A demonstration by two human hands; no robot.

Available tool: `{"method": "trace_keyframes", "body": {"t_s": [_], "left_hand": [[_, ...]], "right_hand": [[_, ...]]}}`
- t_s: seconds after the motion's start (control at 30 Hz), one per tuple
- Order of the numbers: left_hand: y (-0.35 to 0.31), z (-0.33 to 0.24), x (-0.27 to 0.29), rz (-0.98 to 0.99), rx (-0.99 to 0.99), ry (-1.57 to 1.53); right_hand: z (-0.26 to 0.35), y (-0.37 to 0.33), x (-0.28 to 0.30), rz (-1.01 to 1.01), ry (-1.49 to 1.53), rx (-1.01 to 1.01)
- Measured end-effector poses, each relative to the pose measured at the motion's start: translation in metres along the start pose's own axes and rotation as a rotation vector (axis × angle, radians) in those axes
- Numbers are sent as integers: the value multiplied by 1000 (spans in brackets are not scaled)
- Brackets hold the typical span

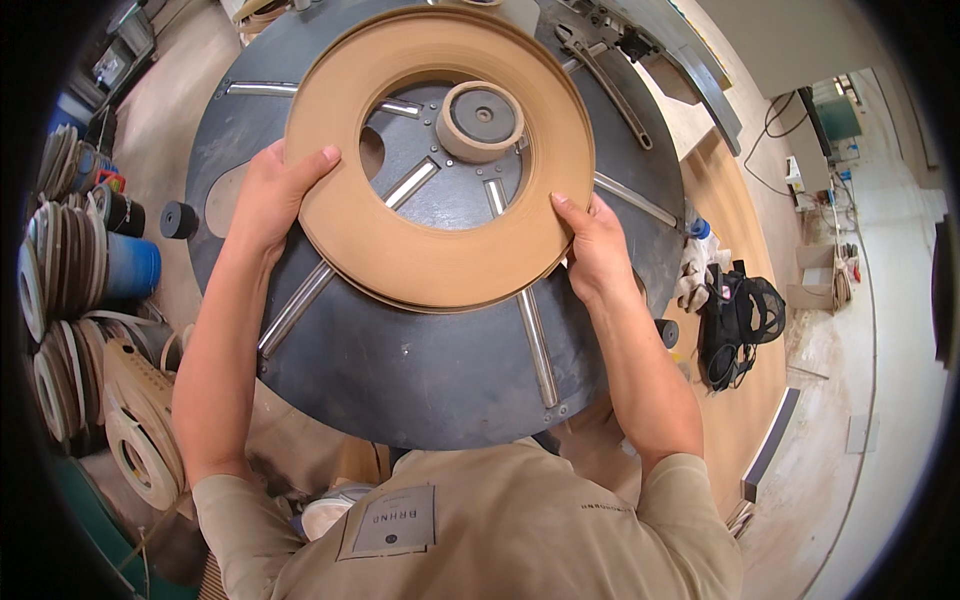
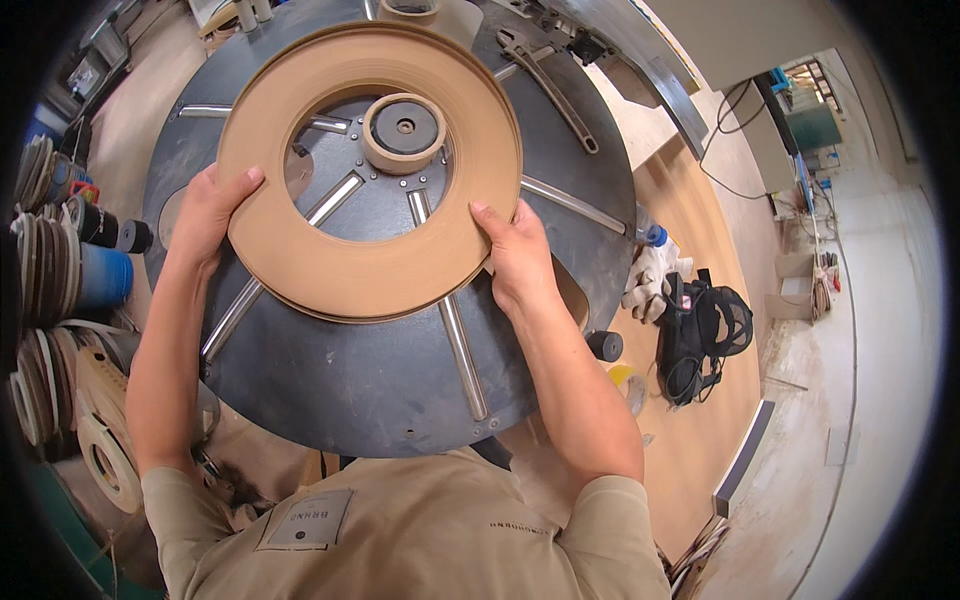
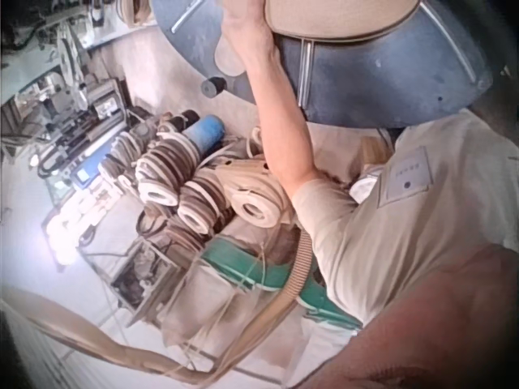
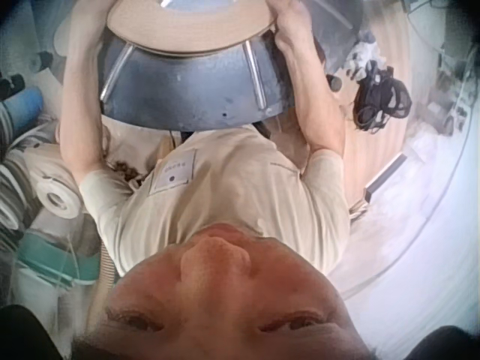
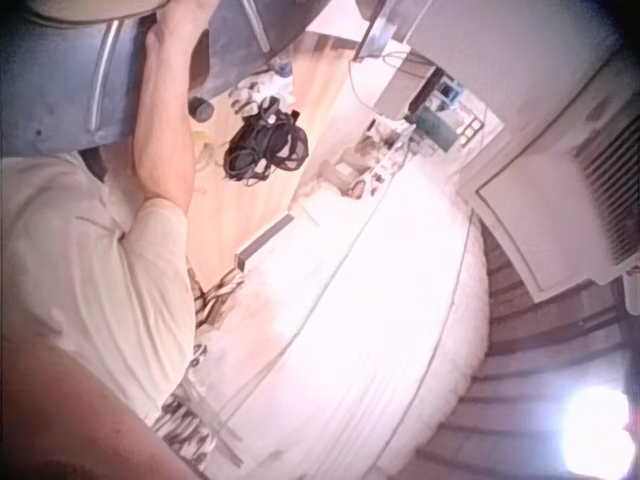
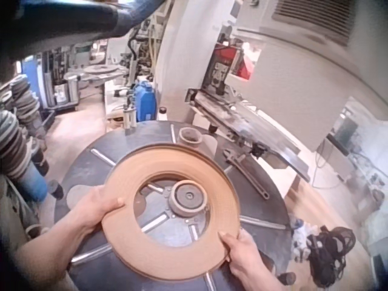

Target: The person assembles circular wooden parts by applying yellow tape to a white ring and then to a brown ring. They use a utility knife to cut tape and trim edges, then place the finished brown ring onto a shelf.

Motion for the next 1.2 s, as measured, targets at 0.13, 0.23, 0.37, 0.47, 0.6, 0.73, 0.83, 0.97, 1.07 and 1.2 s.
{"method": "trace_keyframes", "body": {"t_s": [0.13,0.23,0.37,0.47,0.6,0.73,0.83,0.97,1.07,1.2], "left_hand": [[-16,-18,-15,-47,-95,3],[-39,-39,-34,-62,-187,14],[-76,-57,-64,-5,-260,21],[-107,-62,-92,71,-291,36],[-152,-71,-147,185,-310,28],[-193,-57,-247,435,-293,44],[-239,-42,-319,565,-245,73],[-305,-9,-436,745,-158,78],[-346,28,-523,915,-2,146],[-383,96,-636,1095,129,301]], "right_hand": [[22,-11,6,1,132,156],[35,-35,16,94,288,253],[33,-86,51,110,458,340],[24,-134,92,81,548,377],[11,-208,148,75,685,427],[-23,-298,229,-18,792,558],[-58,-366,290,-144,804,614],[-110,-464,370,-401,764,689],[-153,-527,417,-620,801,719],[-212,-577,468,-860,922,693]]}}
Point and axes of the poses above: each hand's wrist, its own y-axis towards the middle knuckle, its own x-axis out of the back of the hand, z = x × y, the point moved 4 cm from there along y, towards the middle knuckle, and after that the axes turned 1 degree about z, right-handed, at the moved point
